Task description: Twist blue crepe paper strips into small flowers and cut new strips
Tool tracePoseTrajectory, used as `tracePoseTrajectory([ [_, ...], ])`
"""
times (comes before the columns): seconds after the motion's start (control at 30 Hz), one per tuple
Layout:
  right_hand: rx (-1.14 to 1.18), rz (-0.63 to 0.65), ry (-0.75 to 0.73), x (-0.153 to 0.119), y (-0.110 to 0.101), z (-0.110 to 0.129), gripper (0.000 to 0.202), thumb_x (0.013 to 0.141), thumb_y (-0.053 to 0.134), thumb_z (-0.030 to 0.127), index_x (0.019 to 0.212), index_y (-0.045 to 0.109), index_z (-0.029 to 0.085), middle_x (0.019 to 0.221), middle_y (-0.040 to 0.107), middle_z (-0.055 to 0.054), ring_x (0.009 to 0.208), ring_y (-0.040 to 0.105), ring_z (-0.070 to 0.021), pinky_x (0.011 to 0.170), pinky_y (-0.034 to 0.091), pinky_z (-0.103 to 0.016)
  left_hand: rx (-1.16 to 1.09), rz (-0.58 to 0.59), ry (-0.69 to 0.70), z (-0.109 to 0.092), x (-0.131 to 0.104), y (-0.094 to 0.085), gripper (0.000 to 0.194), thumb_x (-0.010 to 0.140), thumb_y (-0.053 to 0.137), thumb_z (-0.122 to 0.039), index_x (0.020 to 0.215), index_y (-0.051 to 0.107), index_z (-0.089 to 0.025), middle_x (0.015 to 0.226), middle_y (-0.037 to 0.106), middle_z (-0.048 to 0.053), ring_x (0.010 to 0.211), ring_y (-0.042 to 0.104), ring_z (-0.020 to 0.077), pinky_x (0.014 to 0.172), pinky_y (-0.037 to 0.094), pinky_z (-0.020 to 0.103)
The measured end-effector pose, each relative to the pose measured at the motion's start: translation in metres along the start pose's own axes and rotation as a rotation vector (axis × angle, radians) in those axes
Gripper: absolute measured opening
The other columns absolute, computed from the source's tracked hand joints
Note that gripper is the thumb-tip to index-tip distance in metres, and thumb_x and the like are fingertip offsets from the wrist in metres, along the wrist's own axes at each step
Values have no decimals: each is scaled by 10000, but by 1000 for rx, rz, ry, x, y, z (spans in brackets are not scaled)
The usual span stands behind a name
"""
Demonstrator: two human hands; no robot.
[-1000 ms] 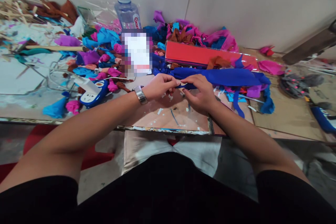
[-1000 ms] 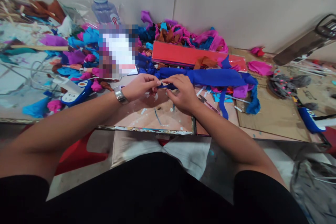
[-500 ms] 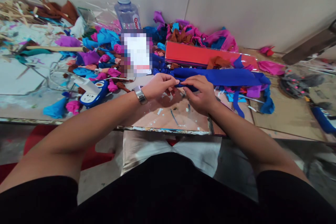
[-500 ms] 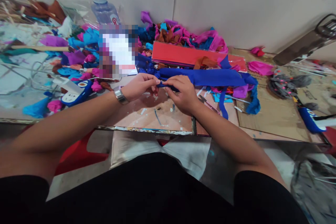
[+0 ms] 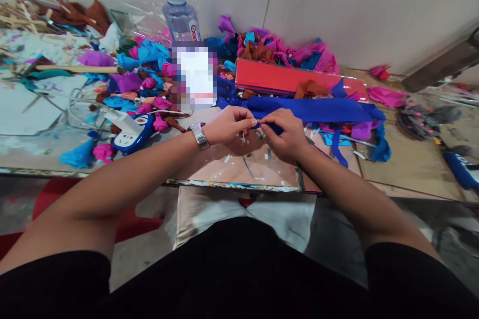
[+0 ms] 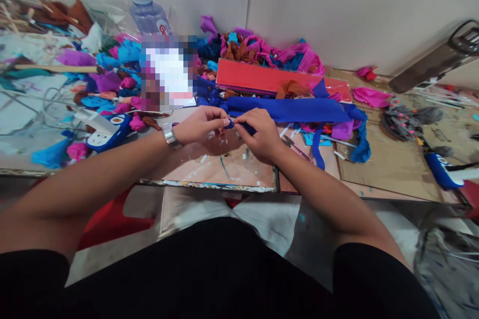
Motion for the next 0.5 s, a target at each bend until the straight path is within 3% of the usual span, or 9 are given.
tracePoseTrajectory([
  [0.17, 13, 12, -9, -1, 2, 0, 152, 1004, 657, 399, 1031, 745, 278, 996, 802, -39, 943, 720, -249, 904, 505, -458, 41, 61, 55, -3, -1, 4, 317, 906, 721, -434, 805, 681, -137, 668, 687, 19, 592, 616, 102, 588, 449, 211],
  [0.37, 63, 36, -83, 0, 3, 6, 251, 1026, 643, 316, 1263, 726, 318, 1138, 799, -37, 1029, 721, -238, 936, 529, -443, 52, 115, 35, 1, 0, 5, 336, 907, 714, -459, 812, 687, -138, 663, 698, 28, 598, 635, 113, 597, 458, 214],
  [0.5, 79, 48, -112, -1, 5, 7, 254, 1045, 610, 304, 1267, 731, 313, 1132, 784, -52, 1032, 711, -239, 923, 556, -437, 51, 138, 15, 5, 0, 7, 346, 910, 699, -474, 850, 697, -133, 673, 701, 28, 603, 633, 115, 597, 460, 212],
])
Point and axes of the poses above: each hand's wrist, its own x-axis towards the middle knuckle, its own y-axis out of the palm, z = x × y, the point moved 7 cm from there along x, towards the middle knuckle
